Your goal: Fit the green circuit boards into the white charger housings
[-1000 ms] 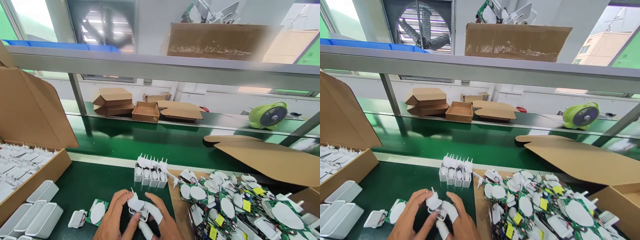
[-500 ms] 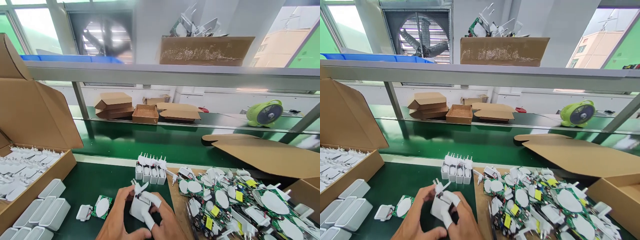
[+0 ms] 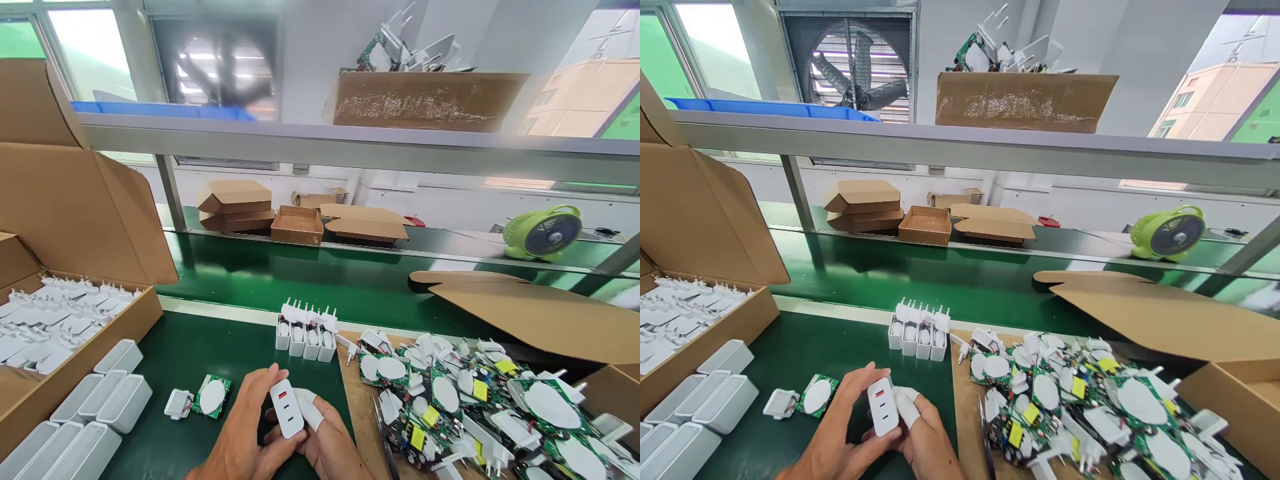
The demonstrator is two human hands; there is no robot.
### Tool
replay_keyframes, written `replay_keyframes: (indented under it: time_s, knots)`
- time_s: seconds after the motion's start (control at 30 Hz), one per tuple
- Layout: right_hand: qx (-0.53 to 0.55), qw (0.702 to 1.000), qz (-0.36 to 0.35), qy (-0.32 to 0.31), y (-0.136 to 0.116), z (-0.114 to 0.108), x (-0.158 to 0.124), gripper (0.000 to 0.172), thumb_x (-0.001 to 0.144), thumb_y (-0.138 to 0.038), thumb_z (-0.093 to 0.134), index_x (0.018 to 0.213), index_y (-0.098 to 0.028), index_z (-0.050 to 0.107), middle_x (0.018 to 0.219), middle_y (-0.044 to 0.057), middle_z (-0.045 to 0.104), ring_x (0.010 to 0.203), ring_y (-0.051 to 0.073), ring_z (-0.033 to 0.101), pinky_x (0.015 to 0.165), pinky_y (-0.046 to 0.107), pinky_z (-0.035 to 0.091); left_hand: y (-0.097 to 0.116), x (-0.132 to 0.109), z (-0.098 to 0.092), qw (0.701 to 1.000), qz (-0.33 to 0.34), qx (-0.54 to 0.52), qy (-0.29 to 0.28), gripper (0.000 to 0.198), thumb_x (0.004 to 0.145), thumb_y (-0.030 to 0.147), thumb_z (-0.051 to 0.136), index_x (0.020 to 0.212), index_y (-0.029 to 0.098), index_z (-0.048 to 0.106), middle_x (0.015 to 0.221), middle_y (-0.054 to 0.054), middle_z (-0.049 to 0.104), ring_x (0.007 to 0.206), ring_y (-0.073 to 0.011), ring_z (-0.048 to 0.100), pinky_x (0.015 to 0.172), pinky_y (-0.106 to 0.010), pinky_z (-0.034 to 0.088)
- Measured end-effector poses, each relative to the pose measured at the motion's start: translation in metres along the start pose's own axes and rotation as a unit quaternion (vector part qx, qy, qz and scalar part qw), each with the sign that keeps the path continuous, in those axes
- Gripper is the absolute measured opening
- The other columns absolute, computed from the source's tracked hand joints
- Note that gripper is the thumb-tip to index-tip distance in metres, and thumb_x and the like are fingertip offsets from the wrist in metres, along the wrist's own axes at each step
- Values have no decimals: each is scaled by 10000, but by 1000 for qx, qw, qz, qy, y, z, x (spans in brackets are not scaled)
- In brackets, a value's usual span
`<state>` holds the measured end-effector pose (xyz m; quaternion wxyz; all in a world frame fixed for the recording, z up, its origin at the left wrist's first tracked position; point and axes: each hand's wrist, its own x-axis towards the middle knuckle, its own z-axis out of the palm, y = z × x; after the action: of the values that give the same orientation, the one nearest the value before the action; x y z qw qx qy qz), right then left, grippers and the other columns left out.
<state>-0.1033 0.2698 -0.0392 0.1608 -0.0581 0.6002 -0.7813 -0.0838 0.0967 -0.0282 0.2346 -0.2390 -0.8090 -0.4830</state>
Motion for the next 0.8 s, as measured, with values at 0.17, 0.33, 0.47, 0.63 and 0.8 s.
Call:
replay_keyframes:
  time_s: [0.17,0.33,0.47,0.63,0.8]
  knots:
    - [58,997,54,2,14,-4,6,605,797,-752,704,1053,-206,757,899,114,779,911,337,772,847,509,618,-2,1,0,1000,-7,0,-9,818,918,185,755,1602,315,325,1429,-145,656,1288,-331,654,1055,-509,597]
    - [-60,998,-7,24,0,-7,1,531,898,-652,688,1199,-214,713,1135,134,771,1115,319,732,1041,489,561,-6,1,1,1000,-17,5,-19,769,962,191,685,1618,306,302,1457,-155,628,1318,-320,642,1073,-481,585]
    - [-223,963,-134,72,-8,-7,-7,432,969,-448,643,1346,-238,636,1280,129,704,1146,268,706,1050,396,569,-9,-4,8,997,-57,50,-1,721,974,201,615,1631,295,335,1447,-168,615,1347,-356,607,1056,-524,580]
    - [-365,887,-279,47,-2,-8,-12,530,906,-243,624,1432,-282,567,1301,101,649,1075,237,689,996,323,582,-15,-5,12,996,-81,40,-16,749,924,254,631,1627,241,370,1388,-193,640,1241,-373,668,987,-518,617]
    - [-425,842,-331,6,8,-18,-7,577,871,-182,593,1437,-276,539,1303,107,645,1052,231,708,972,306,588,-31,35,-18,980,-178,90,-4,764,939,374,647,1603,180,322,1516,-196,557,1430,-392,543,1174,-605,456]
